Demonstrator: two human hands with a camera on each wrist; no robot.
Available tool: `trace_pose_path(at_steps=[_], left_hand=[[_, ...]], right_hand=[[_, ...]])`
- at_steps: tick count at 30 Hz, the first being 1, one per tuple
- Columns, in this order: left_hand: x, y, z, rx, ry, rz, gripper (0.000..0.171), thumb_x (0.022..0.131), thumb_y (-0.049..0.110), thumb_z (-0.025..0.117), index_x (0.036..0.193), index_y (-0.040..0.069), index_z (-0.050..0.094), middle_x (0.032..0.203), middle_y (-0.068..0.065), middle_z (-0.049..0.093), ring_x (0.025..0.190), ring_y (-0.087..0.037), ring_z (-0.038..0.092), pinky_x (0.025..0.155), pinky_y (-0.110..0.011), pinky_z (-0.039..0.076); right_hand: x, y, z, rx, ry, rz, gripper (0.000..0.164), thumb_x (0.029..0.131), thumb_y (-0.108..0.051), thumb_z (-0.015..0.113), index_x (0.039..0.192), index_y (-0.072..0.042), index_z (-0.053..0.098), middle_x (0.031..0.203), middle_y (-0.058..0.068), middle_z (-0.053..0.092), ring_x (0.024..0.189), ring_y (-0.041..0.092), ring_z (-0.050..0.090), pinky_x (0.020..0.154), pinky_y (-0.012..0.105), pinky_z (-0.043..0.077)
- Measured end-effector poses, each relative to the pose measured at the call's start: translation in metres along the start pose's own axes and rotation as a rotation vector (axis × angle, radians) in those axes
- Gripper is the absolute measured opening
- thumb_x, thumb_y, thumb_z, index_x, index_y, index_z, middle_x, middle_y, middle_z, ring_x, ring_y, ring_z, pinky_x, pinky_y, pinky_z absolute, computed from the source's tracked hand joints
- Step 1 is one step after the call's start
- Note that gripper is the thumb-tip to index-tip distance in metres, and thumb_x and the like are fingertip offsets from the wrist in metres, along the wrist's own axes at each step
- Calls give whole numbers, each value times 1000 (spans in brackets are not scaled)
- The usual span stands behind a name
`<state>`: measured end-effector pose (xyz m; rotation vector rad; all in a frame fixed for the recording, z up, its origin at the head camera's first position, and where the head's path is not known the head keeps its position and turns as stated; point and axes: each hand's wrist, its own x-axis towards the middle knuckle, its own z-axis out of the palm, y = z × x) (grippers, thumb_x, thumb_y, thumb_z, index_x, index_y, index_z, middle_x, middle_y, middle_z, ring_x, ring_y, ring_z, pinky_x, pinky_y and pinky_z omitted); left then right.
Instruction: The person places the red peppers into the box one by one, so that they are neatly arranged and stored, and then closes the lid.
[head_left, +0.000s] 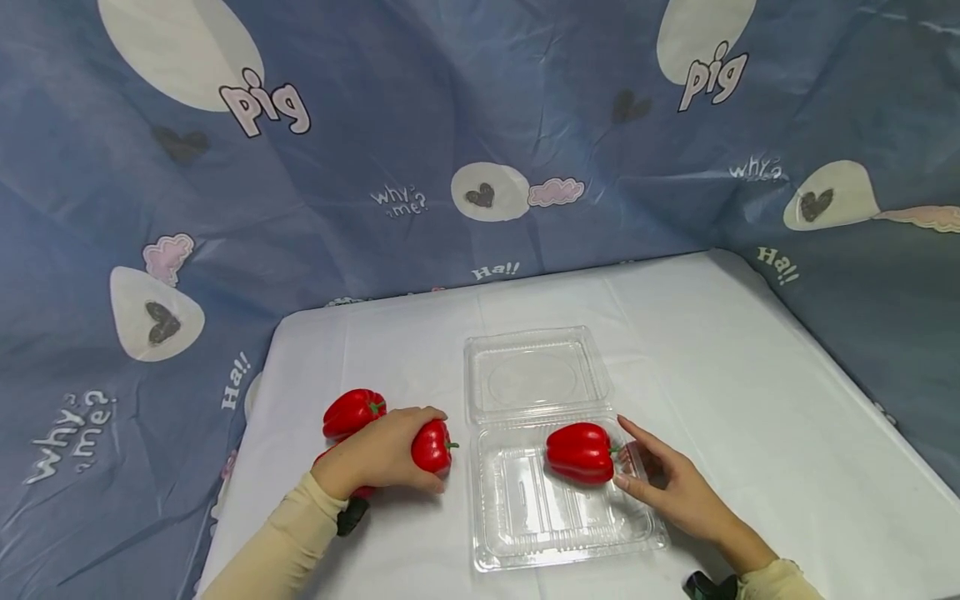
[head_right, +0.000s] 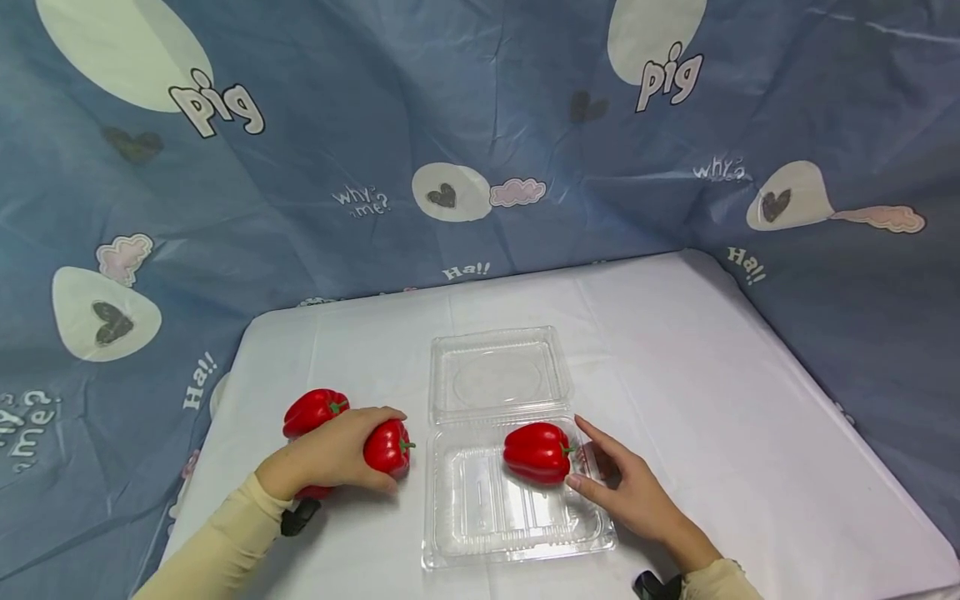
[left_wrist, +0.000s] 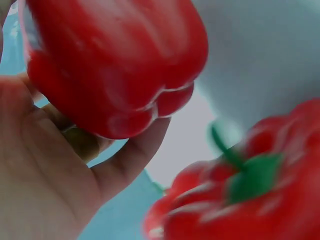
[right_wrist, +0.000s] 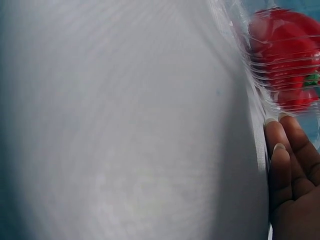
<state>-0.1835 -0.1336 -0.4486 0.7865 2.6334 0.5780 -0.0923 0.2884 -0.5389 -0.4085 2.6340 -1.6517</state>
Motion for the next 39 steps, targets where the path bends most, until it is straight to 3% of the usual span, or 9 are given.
trace_pose_path(at_steps=[8, 16, 23, 31, 39], left_hand=[[-1, 20, -35, 97, 32, 0, 86, 61, 50, 90, 135, 21, 55, 118, 7, 62, 106, -14, 58, 80, -42, 52], [-2, 42, -55, 99, 31, 63, 87, 63, 46, 90, 136, 16, 54, 117, 4, 62, 105, -18, 59, 76, -36, 54], [0, 49, -56, 109, 38, 85, 85, 63, 44, 90, 135, 16, 55, 113, 6, 62, 102, -15, 59, 75, -32, 53], [8, 60, -49, 110, 17, 111, 83, 62, 42, 89, 134, 16, 56, 108, 7, 62, 96, -12, 59, 74, -30, 53], [25, 81, -34, 117, -15, 174, 82, 63, 44, 88, 133, 17, 56, 110, 5, 63, 95, -14, 60, 74, -28, 53]], right_hand=[[0, -1, -2, 11, 1, 6, 80, 86, -17, 78, 154, -21, 36, 111, 3, 62, 90, 18, 59, 71, 26, 50], [-1, 0, -1, 7, 8, 10, 79, 86, -17, 79, 153, -23, 37, 110, 3, 62, 90, 17, 59, 71, 26, 50], [-1, 0, 0, -3, 9, 12, 79, 86, -17, 79, 154, -21, 37, 110, 3, 62, 90, 19, 58, 72, 26, 49], [0, -24, 0, -5, 20, 19, 76, 86, -16, 78, 152, -16, 40, 107, 9, 62, 90, 22, 58, 73, 26, 49], [-1, -6, 2, -14, 15, 29, 79, 86, -20, 79, 153, -23, 38, 109, 1, 63, 93, 22, 60, 75, 25, 49]])
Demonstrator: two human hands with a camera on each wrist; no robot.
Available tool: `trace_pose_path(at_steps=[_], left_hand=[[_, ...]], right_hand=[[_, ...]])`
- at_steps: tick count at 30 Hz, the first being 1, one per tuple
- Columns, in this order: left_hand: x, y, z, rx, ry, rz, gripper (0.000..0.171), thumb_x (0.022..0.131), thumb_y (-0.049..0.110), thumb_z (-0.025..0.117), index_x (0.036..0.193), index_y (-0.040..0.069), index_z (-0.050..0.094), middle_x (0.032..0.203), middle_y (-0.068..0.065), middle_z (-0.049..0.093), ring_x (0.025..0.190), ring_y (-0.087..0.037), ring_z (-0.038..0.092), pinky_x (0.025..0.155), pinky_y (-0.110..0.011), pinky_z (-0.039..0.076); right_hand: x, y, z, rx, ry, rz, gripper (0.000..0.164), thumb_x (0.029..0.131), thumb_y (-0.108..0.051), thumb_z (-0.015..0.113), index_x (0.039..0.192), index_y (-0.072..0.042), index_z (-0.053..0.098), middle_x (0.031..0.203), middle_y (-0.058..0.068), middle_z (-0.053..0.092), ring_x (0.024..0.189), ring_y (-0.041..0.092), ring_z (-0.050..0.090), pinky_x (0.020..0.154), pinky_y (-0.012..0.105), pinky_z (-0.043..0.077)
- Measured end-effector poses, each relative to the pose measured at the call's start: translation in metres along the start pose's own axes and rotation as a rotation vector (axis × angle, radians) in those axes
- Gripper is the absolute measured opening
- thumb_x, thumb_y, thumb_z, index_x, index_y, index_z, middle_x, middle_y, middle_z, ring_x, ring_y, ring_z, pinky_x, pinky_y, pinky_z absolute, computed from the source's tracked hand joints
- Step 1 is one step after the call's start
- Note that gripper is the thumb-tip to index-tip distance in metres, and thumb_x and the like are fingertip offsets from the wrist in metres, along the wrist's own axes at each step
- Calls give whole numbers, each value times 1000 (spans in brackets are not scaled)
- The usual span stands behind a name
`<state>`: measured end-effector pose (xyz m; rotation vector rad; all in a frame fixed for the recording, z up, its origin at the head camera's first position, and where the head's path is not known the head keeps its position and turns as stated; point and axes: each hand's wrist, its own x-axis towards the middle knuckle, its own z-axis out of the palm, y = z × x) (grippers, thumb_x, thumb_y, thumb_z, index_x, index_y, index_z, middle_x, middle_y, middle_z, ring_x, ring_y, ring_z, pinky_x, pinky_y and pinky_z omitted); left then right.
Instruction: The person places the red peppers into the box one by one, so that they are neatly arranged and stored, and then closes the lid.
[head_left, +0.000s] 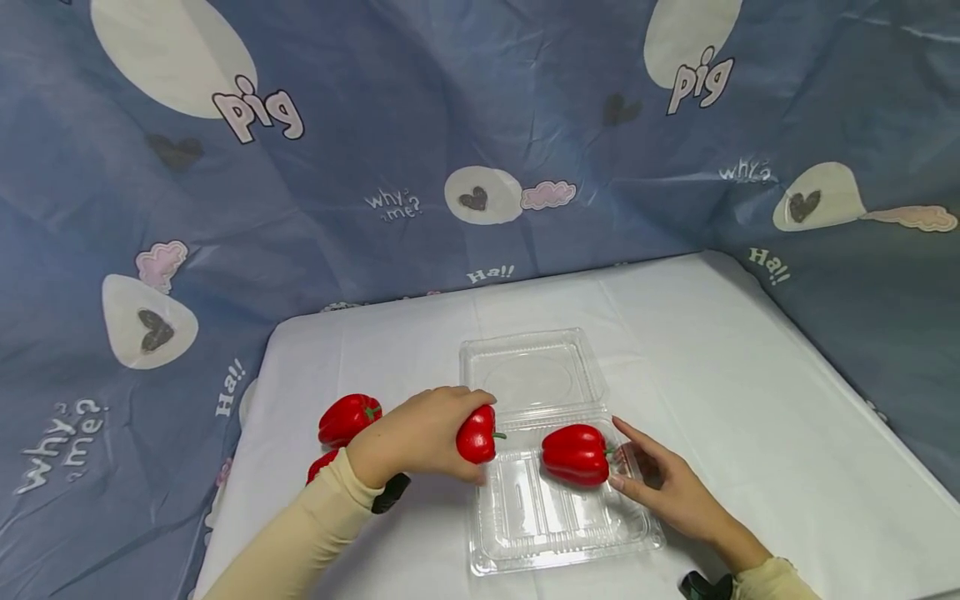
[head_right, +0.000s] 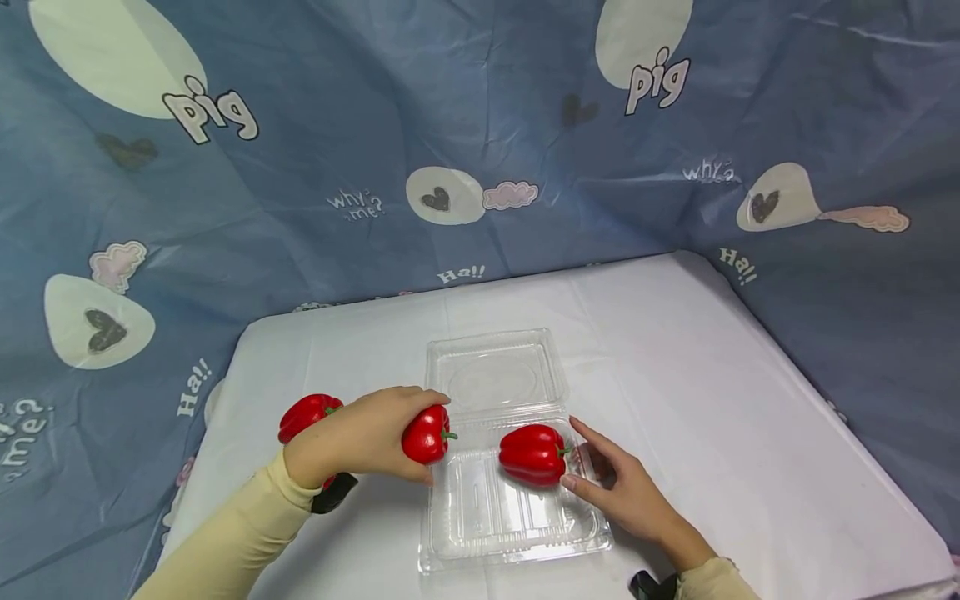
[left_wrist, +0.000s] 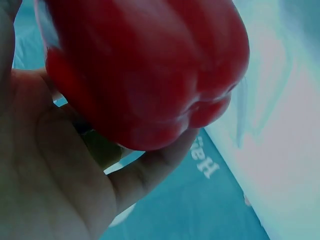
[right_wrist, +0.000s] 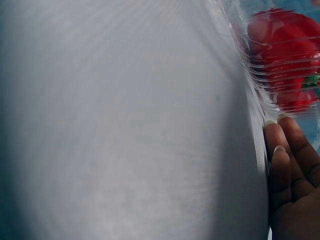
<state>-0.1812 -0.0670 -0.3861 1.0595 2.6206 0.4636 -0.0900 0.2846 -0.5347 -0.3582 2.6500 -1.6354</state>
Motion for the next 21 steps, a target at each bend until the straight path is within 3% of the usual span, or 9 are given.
trace_pose_path(at_steps=[12, 21], left_hand=[[31, 26, 13, 43, -29, 69, 82, 64, 48, 89, 133, 16, 56, 101, 9, 61, 90, -10, 59, 73, -26, 51], [42, 33, 21, 68, -17, 90, 76, 64, 49, 89, 126, 17, 59, 96, 9, 60, 86, -8, 58, 70, -23, 50]], right_hand=[[1, 0, 1, 17, 4, -12, 79, 86, -19, 79, 153, -22, 38, 109, 1, 63, 91, 21, 60, 74, 25, 50], [-1, -31, -4, 41, 2, -15, 75, 86, -16, 78, 151, -14, 41, 106, 11, 63, 85, 18, 59, 67, 26, 49]])
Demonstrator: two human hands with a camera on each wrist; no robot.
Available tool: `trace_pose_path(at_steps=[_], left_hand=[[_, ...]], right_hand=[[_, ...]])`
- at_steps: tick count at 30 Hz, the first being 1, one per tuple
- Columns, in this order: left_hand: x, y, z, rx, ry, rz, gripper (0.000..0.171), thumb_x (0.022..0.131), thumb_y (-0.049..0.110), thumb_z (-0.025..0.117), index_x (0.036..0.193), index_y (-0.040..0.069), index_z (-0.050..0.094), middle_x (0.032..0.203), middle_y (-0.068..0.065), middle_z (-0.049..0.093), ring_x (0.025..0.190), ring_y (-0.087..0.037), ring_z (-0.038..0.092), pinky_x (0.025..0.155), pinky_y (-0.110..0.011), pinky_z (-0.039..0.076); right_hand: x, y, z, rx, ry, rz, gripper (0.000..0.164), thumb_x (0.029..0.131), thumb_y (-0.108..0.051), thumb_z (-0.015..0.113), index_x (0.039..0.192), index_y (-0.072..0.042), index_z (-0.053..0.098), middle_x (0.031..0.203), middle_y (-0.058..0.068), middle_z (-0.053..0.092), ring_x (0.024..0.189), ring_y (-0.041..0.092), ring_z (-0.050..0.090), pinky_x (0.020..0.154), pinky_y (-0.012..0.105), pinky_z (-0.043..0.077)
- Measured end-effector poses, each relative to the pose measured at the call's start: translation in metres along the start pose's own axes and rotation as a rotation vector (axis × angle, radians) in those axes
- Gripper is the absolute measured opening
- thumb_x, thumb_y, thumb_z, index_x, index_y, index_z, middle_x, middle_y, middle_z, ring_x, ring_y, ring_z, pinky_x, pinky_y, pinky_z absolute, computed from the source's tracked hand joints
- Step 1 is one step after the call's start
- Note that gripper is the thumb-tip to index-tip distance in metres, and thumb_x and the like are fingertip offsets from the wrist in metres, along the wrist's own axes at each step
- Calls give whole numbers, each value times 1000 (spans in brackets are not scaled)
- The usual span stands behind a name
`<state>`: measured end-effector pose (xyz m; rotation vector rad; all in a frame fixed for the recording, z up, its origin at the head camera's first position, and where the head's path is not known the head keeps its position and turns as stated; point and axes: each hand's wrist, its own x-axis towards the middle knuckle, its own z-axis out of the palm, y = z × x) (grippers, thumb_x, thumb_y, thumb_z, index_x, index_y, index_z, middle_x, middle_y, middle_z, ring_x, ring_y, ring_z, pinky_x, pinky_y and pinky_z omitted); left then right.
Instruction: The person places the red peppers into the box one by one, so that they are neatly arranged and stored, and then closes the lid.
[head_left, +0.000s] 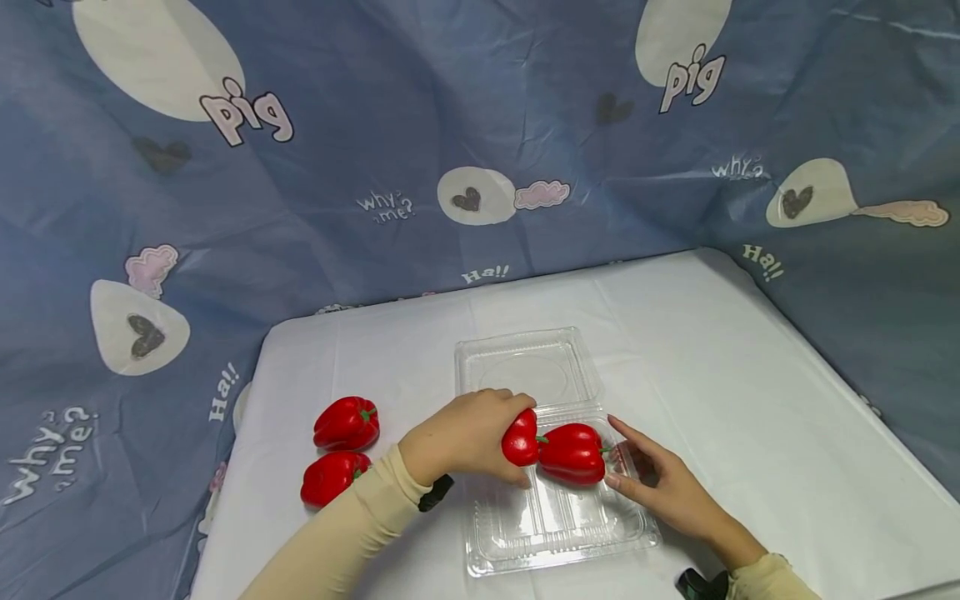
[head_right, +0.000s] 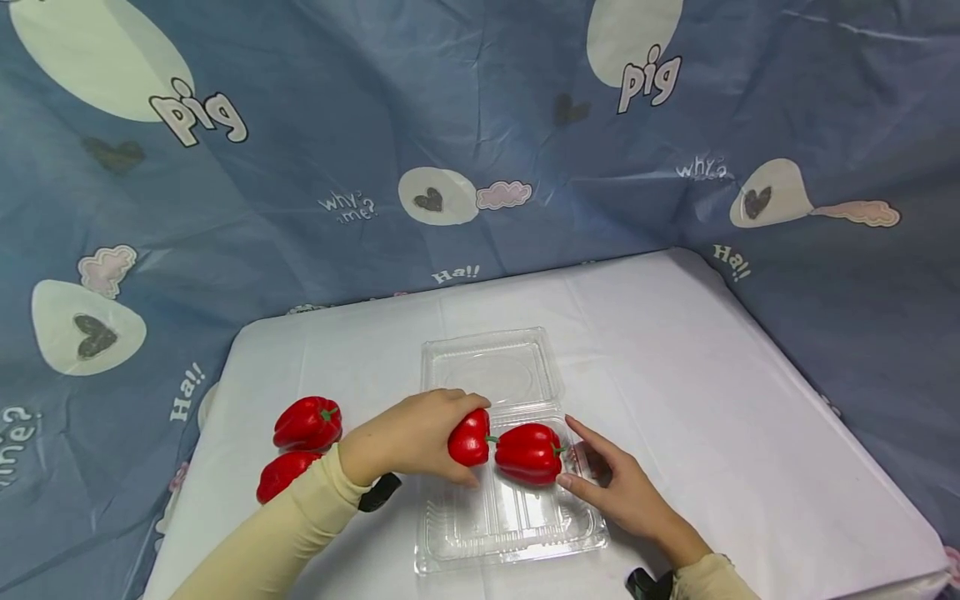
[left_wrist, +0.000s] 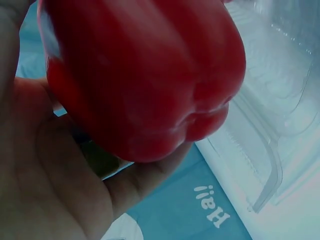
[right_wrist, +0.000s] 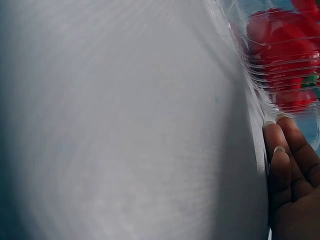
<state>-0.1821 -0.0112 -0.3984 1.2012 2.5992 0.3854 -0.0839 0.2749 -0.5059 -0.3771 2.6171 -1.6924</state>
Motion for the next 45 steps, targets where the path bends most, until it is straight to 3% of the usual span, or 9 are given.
trace_pose_path(at_steps=[8, 18, 32, 45], left_hand=[[5, 3, 12, 31, 9, 0, 74, 63, 49, 89, 122, 14, 59, 96, 6, 59, 83, -9, 58, 67, -22, 50], [7, 4, 29, 33, 17, -49, 74, 61, 51, 89, 119, 15, 62, 103, 3, 52, 92, -13, 51, 68, -23, 50], [9, 0, 43, 126, 79, -30, 73, 64, 58, 84, 116, 11, 65, 102, -1, 54, 93, -17, 51, 73, -24, 50], [9, -7, 55, 168, 117, -36, 86, 59, 58, 88, 127, 11, 61, 108, -5, 53, 101, -21, 51, 78, -30, 50]], right_hand=[[1, 37, 2, -22, -5, 18, 80, 85, -21, 79, 153, -24, 37, 108, 2, 62, 85, 17, 58, 66, 26, 48], [1, 32, 2, -26, -13, 26, 78, 86, -26, 79, 153, -27, 38, 108, 1, 63, 87, 17, 58, 67, 25, 48], [1, 31, 2, -36, -12, 15, 78, 86, -25, 79, 153, -26, 37, 109, 0, 62, 86, 16, 58, 68, 26, 49], [1, 32, 3, -40, -10, -5, 79, 87, -24, 78, 154, -23, 37, 110, 0, 62, 87, 16, 59, 69, 26, 50]])
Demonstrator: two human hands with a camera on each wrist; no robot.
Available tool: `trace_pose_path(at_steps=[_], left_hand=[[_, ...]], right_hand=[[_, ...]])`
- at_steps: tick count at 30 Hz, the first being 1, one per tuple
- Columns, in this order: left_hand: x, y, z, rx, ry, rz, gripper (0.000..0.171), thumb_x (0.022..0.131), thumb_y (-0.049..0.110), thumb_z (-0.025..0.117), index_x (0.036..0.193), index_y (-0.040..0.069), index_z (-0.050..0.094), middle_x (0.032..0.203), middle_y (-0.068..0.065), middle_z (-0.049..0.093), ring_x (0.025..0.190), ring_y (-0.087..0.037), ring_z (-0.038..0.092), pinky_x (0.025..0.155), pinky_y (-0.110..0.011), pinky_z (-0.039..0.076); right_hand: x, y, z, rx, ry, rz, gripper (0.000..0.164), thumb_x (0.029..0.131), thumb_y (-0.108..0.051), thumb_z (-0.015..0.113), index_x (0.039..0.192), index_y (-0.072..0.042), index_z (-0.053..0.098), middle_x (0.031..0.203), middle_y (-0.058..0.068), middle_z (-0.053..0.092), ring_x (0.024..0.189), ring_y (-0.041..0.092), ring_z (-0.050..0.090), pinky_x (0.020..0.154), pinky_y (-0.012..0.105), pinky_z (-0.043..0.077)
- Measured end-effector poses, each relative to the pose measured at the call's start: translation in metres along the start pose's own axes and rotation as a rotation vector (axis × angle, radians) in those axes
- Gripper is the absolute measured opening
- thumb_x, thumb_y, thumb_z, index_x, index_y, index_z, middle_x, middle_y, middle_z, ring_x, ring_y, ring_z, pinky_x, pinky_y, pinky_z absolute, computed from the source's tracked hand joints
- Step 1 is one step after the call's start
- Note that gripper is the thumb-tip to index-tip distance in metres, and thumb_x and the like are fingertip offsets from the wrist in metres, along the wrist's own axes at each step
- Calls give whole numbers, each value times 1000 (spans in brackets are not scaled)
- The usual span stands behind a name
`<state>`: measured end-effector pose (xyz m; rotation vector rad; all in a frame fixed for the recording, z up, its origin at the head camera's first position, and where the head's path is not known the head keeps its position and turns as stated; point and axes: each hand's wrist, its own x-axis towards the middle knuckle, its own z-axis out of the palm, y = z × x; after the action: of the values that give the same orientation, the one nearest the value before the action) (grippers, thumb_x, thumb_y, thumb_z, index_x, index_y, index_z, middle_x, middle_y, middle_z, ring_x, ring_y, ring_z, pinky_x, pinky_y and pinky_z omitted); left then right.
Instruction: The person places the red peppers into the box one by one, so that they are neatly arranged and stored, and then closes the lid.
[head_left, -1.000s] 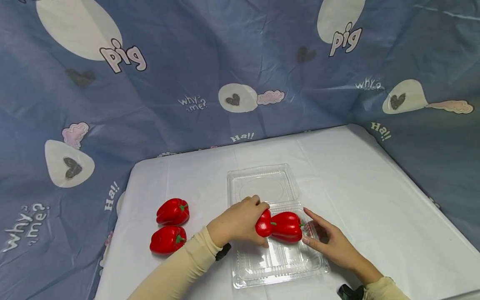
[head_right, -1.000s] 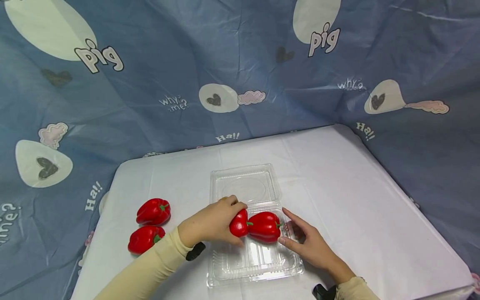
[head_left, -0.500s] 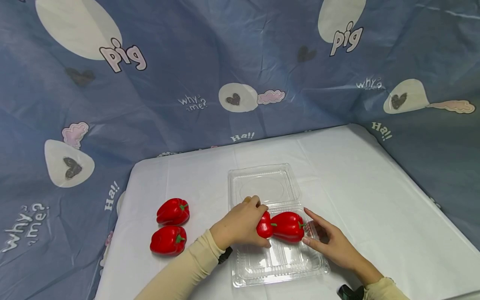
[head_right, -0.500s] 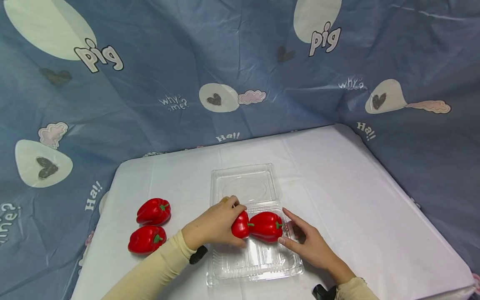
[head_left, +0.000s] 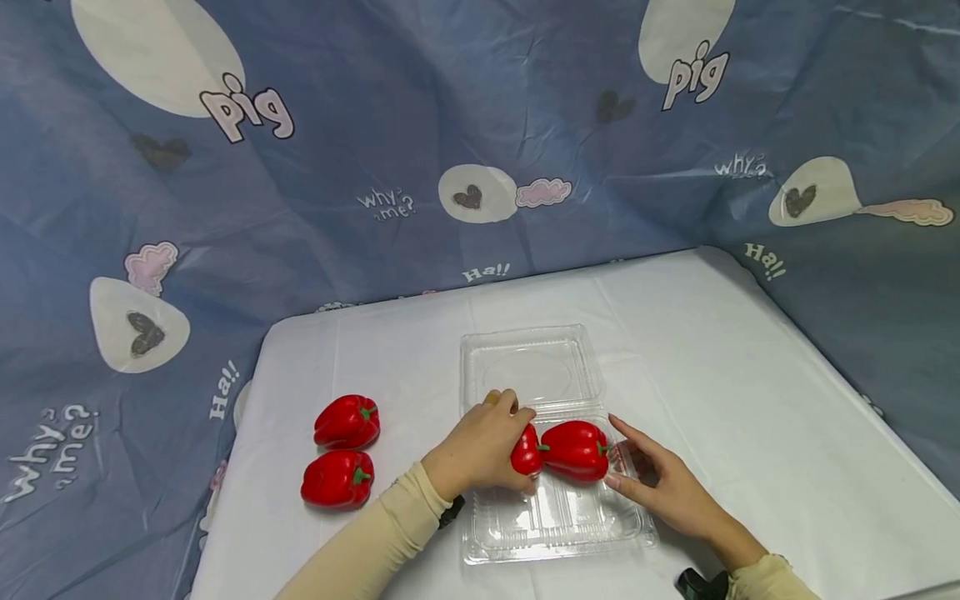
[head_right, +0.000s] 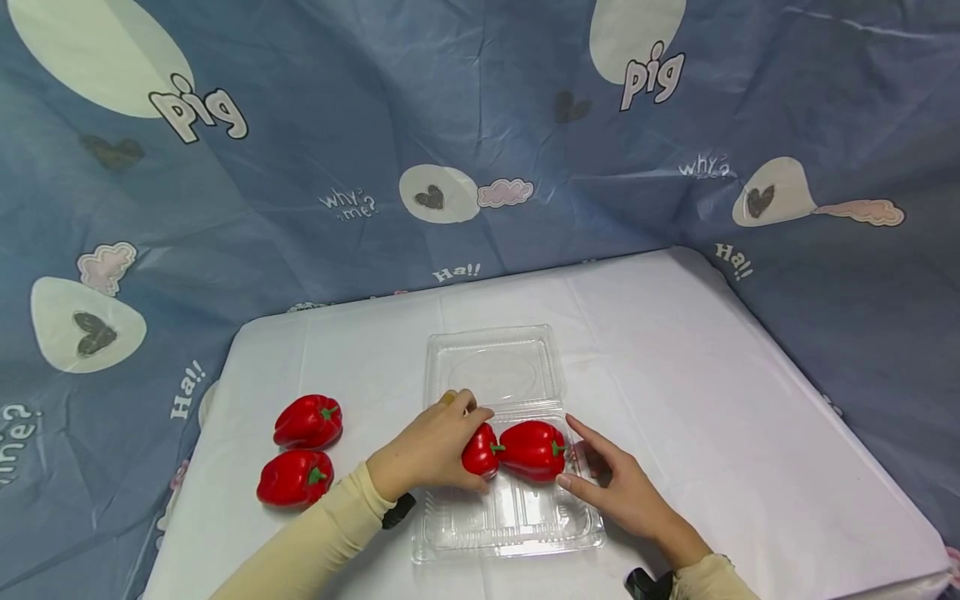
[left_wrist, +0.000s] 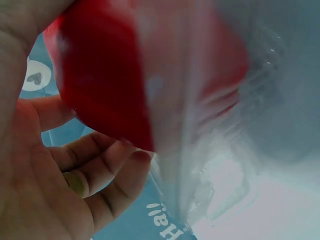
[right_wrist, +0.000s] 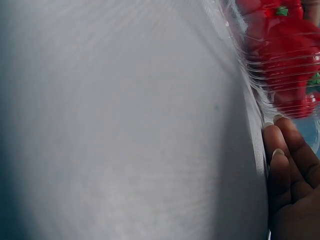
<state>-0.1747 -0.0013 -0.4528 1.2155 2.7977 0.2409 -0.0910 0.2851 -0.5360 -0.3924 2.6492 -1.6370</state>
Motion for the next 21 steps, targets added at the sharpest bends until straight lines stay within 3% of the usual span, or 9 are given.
trace_pose_path(at_steps=[11, 21], left_hand=[[-4, -1, 2, 25, 17, 27, 95, 55, 67, 87, 127, 12, 60, 110, -5, 52, 103, -22, 51, 81, -32, 50], [-6, -3, -1, -17, -6, 22, 95, 60, 68, 84, 132, 11, 60, 114, -5, 54, 97, -19, 54, 79, -29, 49]], right_hand=[[0, -1, 0, 9, -3, 14, 79, 87, -23, 78, 154, -22, 36, 110, -1, 62, 88, 17, 58, 70, 26, 49], [1, -1, 1, 5, 3, 12, 78, 87, -23, 78, 153, -25, 37, 109, -2, 62, 88, 17, 58, 69, 26, 48]])
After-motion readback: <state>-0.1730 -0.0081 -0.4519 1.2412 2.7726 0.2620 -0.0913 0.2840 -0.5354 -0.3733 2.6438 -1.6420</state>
